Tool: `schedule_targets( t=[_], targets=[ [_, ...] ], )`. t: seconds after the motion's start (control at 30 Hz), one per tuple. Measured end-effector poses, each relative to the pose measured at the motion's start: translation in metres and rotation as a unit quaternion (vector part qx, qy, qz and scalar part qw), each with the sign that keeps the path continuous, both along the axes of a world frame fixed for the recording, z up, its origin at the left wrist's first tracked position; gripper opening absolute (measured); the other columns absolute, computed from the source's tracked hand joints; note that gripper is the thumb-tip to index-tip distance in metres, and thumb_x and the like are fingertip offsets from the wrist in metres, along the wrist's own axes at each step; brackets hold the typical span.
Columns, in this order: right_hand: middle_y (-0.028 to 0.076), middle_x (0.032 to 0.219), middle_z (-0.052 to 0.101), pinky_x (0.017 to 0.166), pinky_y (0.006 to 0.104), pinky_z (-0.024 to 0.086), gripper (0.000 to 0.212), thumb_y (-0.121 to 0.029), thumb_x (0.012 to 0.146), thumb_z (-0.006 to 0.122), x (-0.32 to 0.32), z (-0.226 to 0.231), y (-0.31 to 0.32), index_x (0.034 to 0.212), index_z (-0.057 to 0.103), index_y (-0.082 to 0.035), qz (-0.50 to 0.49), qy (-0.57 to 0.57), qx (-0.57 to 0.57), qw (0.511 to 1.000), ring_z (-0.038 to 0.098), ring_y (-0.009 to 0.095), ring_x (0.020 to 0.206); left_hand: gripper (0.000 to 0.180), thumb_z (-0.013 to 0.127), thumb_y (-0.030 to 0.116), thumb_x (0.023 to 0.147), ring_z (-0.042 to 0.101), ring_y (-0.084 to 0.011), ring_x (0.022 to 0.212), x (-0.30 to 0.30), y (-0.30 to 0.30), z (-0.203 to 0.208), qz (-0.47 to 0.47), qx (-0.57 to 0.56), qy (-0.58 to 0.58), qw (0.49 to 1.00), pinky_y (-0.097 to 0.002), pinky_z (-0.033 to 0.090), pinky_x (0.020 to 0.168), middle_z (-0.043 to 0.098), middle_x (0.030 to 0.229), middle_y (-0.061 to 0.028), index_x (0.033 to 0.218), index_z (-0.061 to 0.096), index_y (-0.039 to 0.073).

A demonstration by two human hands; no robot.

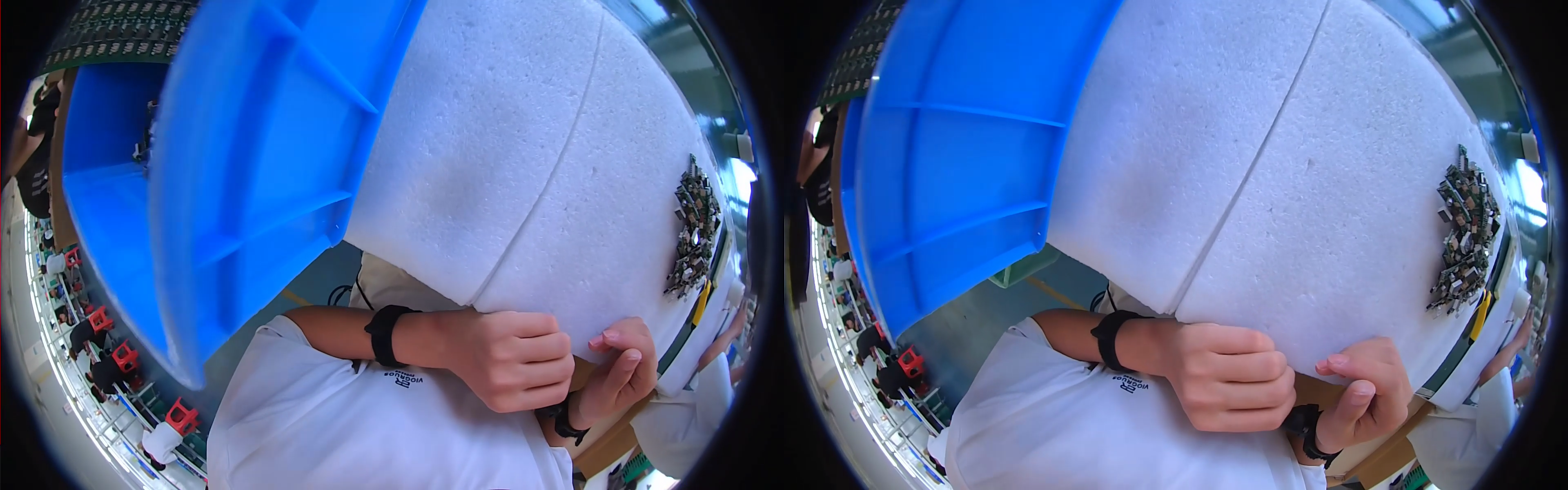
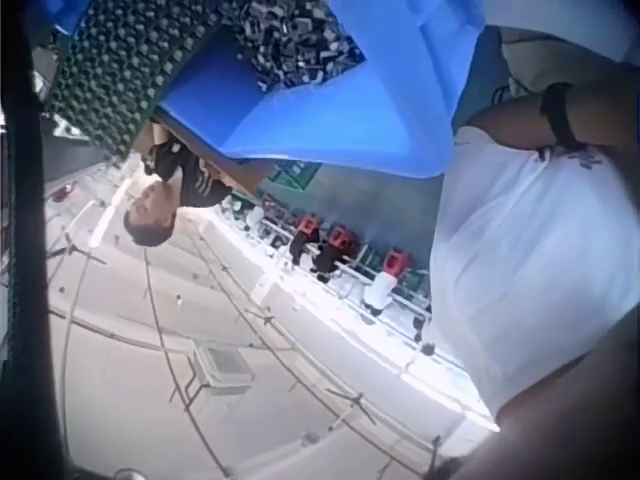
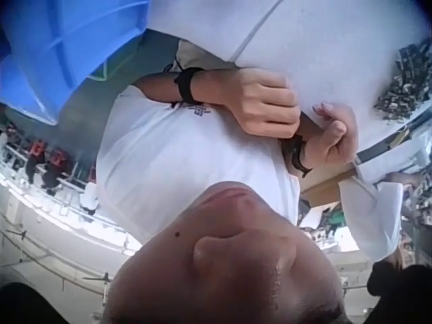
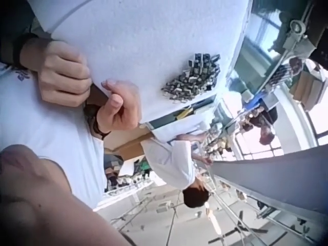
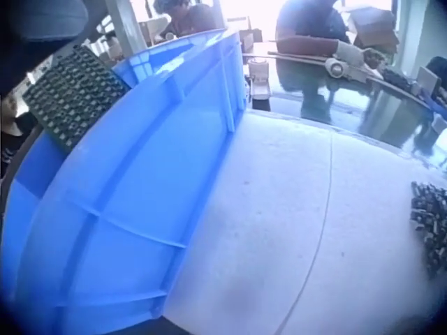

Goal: Assembling and inspecting small electronic components on a workbench in a factory setting.

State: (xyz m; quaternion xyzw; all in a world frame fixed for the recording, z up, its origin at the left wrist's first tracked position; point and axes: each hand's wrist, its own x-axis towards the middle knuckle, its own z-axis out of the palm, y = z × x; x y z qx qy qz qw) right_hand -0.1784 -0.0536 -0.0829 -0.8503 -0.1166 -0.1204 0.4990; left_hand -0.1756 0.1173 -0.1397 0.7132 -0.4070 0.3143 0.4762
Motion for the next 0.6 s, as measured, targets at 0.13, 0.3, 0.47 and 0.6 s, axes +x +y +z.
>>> schedule_targets(
  t=[0.13, 0.3, 0.47, 0.6],
  targets=[
    [0.006, 0.059, 0.06, 0.051, 0.0264, 0.035, 0.037, -0.029, 0.102, 0.048, 0.001, -0.002, -0.002, 0.083, 0.064, -0.001, 0.003, -0.011, -0.014, 1.0, 0.05, 0.014, 0.052, 0.006, 0.062, 0.007, 0.077, 0.058, -0.0159, 0.07, -0.002, 0.001, -0.001, -0.01, -0.002, 0.006, 1.0, -0.0252, 0.046, 0.062, 0.058, 0.076, -0.0047, 0.074, 0.058, 0.004],
    [0.006, 0.058, 0.06, 0.051, 0.0264, 0.035, 0.035, -0.028, 0.102, 0.049, -0.001, -0.001, 0.001, 0.083, 0.063, -0.001, -0.011, -0.013, -0.028, 0.999, 0.05, 0.013, 0.051, 0.016, 0.06, 0.013, 0.059, 0.051, -0.019, 0.067, -0.002, -0.005, -0.002, 0.008, -0.046, -0.001, 0.999, -0.0295, 0.042, 0.06, 0.05, 0.072, -0.0055, 0.069, 0.052, 0.003],
    [0.006, 0.059, 0.061, 0.051, 0.0266, 0.036, 0.031, -0.025, 0.1, 0.053, 0.001, -0.002, 0.004, 0.084, 0.064, -0.001, 0.001, -0.026, -0.017, 1.0, 0.052, 0.014, 0.051, 0.01, 0.063, 0.01, 0.071, 0.059, -0.0198, 0.072, 0.0, 0.018, 0.014, -0.008, -0.031, 0.022, 0.999, -0.0286, 0.048, 0.065, 0.06, 0.079, -0.0083, 0.074, 0.058, 0.002],
    [0.006, 0.06, 0.063, 0.05, 0.0269, 0.038, 0.028, -0.022, 0.098, 0.056, 0.003, -0.003, 0.004, 0.083, 0.066, -0.001, 0.02, -0.027, 0.007, 0.999, 0.053, 0.014, 0.051, 0.003, 0.064, 0.006, 0.078, 0.064, -0.0185, 0.074, 0.006, 0.061, 0.034, 0.054, -0.002, 0.03, 0.998, -0.0258, 0.052, 0.066, 0.068, 0.084, -0.0099, 0.079, 0.066, 0.004]
  ],
)
